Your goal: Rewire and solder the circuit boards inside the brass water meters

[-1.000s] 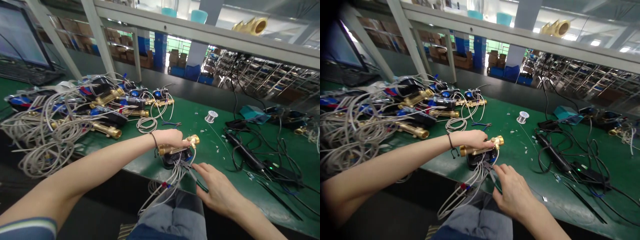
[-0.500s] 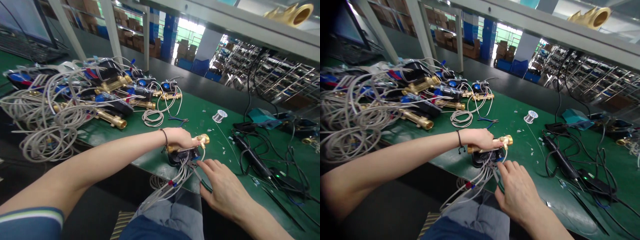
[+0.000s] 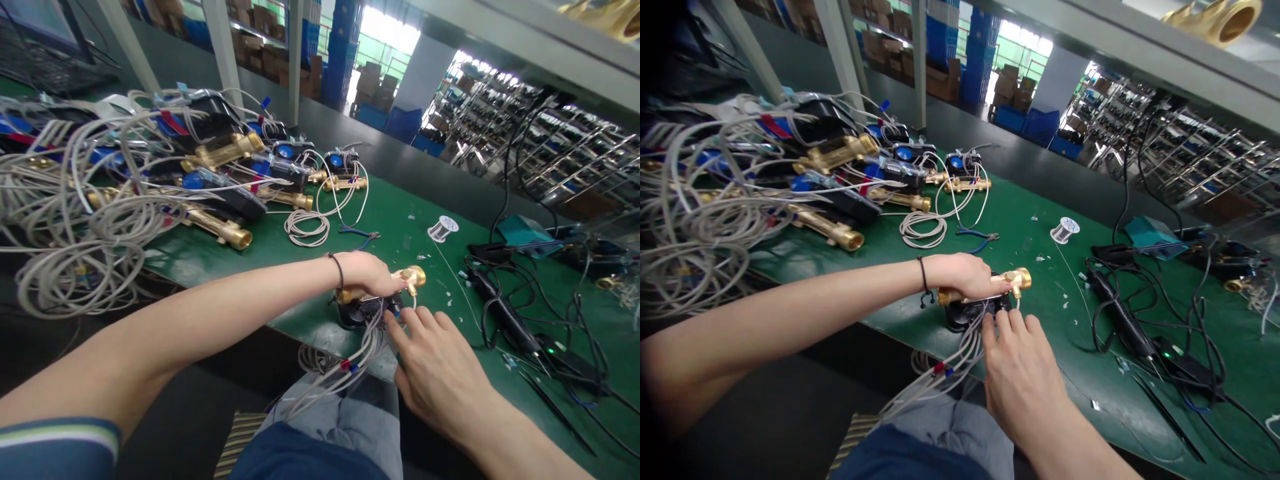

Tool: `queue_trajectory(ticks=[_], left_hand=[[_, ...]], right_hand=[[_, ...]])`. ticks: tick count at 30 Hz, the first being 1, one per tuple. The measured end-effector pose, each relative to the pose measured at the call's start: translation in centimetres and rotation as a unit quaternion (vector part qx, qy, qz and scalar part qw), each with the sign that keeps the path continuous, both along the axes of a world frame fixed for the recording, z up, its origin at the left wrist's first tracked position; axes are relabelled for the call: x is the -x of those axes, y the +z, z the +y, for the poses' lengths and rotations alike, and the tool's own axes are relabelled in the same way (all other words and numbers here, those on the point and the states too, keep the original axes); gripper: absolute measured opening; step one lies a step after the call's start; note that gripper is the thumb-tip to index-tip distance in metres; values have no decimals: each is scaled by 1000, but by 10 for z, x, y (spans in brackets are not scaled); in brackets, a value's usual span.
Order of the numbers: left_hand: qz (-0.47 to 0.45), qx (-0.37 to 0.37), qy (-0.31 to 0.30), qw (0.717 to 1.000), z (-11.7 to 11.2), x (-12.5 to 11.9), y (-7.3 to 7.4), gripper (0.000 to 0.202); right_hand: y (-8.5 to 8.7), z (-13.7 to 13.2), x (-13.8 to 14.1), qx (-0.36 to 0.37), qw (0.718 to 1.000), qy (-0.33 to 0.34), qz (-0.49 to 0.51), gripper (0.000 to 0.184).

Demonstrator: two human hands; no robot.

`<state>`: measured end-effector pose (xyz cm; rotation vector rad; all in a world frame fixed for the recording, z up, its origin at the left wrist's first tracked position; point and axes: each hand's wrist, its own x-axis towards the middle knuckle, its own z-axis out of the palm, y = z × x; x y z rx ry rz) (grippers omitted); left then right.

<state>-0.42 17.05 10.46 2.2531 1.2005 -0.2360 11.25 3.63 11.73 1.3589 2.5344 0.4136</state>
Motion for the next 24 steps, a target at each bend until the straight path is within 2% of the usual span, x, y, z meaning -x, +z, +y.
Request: queue_trajectory(ticks=[4, 7, 11, 18, 24], left_hand=[[2, -4, -2, 1000, 0, -2, -1, 79], [9, -8, -10, 1000, 0, -2, -1, 79], [16, -19, -24, 999, -2, -1, -1, 76], [35, -28, -26, 999, -5, -1, 2, 76], [46, -31, -32, 998, -6, 0, 5, 74]], right_hand=[[-2, -3, 16, -27, 999, 6, -37, 31], [-12, -12, 15, -37, 998, -28, -34, 38], [-33, -30, 3, -67, 995, -71, 17, 55], [-66, -49, 3, -100, 978, -140, 121, 53], [-76, -52, 1, -140, 979, -119, 94, 54]])
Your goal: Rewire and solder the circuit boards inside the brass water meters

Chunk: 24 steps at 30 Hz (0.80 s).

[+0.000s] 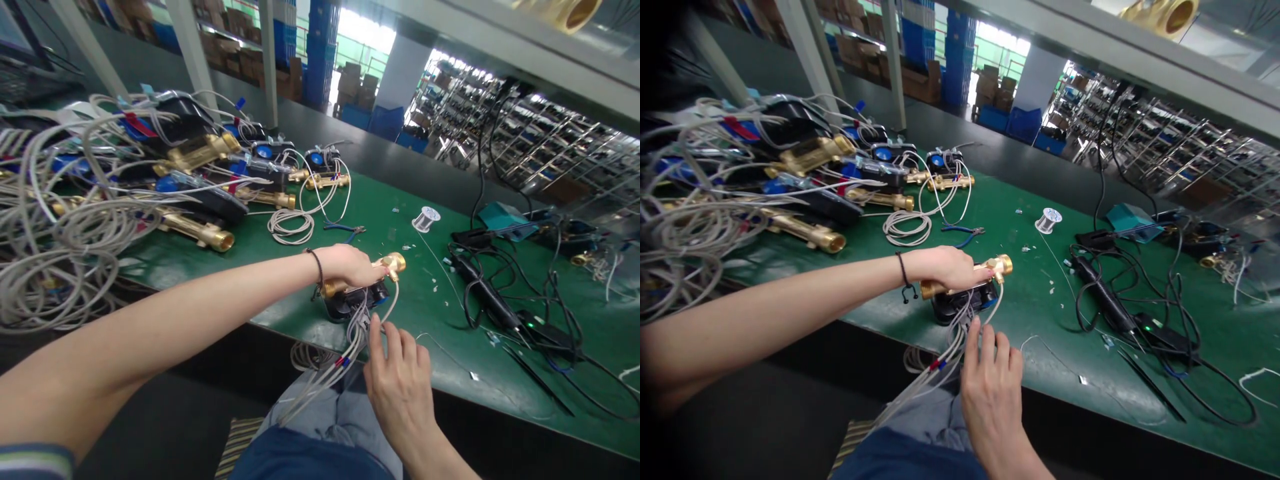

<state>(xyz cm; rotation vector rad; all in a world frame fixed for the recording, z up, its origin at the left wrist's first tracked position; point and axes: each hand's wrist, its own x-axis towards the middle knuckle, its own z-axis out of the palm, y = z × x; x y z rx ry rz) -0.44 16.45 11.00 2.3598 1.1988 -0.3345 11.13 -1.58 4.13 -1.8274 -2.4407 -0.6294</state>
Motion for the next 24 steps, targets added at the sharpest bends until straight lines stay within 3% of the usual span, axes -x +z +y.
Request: queue_trajectory(ticks=[16, 24], left_hand=[[16, -17, -6, 1000, -1, 2, -5, 90], [28, -21, 7, 999, -3, 1, -3, 91]], right_hand=[[-40, -3, -8, -16, 983, 4, 181, 54], [-66, 0, -9, -74, 957, 28, 279, 61]])
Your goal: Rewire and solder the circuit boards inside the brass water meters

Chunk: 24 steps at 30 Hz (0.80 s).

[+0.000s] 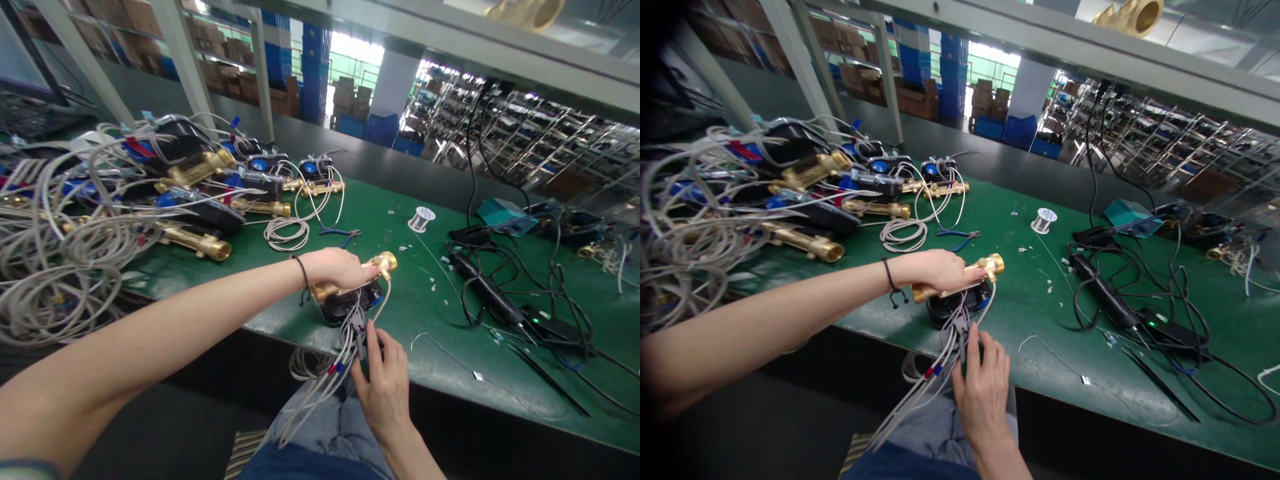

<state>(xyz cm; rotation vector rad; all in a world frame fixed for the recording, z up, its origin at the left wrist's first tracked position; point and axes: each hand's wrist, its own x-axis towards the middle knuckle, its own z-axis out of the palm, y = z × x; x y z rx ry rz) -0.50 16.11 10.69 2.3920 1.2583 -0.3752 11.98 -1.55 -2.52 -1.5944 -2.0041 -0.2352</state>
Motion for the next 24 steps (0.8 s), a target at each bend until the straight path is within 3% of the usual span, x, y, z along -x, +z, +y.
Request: queue_trajectory(ticks=[9, 21, 24], left_hand=[[10, -9, 2, 1000, -1, -2, 1, 91], [11, -25, -27, 999, 2, 0, -4, 84], [11, -30, -32, 999, 1, 0, 1, 84]], right_hand=[[-13, 0, 3, -13, 998, 5, 68, 62], [-12, -1, 1, -14, 993, 15, 116, 61], [-11, 0, 0, -9, 993, 22, 115, 60]])
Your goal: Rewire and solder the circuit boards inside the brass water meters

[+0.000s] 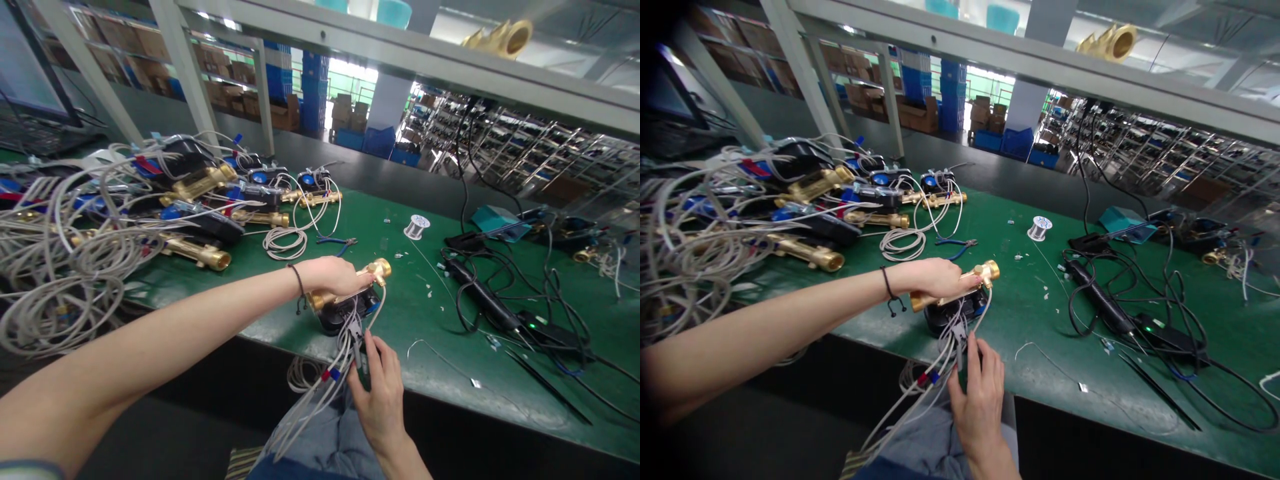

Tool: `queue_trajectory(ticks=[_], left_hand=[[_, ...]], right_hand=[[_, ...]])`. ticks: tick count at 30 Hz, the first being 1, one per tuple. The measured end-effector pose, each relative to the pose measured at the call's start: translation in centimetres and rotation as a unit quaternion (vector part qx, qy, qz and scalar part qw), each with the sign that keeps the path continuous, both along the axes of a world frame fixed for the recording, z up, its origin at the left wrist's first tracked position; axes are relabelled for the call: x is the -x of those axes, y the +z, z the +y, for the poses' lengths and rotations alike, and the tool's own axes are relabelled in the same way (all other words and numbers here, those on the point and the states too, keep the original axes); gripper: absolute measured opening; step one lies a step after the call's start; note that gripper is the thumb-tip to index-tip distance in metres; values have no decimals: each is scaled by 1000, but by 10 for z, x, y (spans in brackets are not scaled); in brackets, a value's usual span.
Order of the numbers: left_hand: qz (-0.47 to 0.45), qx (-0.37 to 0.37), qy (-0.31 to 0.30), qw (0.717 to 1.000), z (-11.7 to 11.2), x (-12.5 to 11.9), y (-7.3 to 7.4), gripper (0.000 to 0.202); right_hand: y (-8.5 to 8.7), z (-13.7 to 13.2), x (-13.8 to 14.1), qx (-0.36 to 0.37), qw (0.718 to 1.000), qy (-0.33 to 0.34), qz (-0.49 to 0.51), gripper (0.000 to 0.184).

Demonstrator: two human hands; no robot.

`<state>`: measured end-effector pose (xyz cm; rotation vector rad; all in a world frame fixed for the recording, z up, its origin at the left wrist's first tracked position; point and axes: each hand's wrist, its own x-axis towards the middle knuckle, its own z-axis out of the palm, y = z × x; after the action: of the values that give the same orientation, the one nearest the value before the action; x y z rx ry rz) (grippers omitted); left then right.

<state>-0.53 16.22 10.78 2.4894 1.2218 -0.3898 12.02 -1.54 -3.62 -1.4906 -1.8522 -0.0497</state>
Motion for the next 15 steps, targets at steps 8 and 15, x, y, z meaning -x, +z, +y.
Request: queue_trajectory(ticks=[8, 15], left_hand=[[-18, -108, -113, 988, -32, 15, 18, 72], [65, -333, -206, 918, -50, 16, 1, 80]], right_hand=[[7, 5, -9, 12, 998, 23, -64, 59], [12, 5, -9, 16, 996, 14, -86, 55]])
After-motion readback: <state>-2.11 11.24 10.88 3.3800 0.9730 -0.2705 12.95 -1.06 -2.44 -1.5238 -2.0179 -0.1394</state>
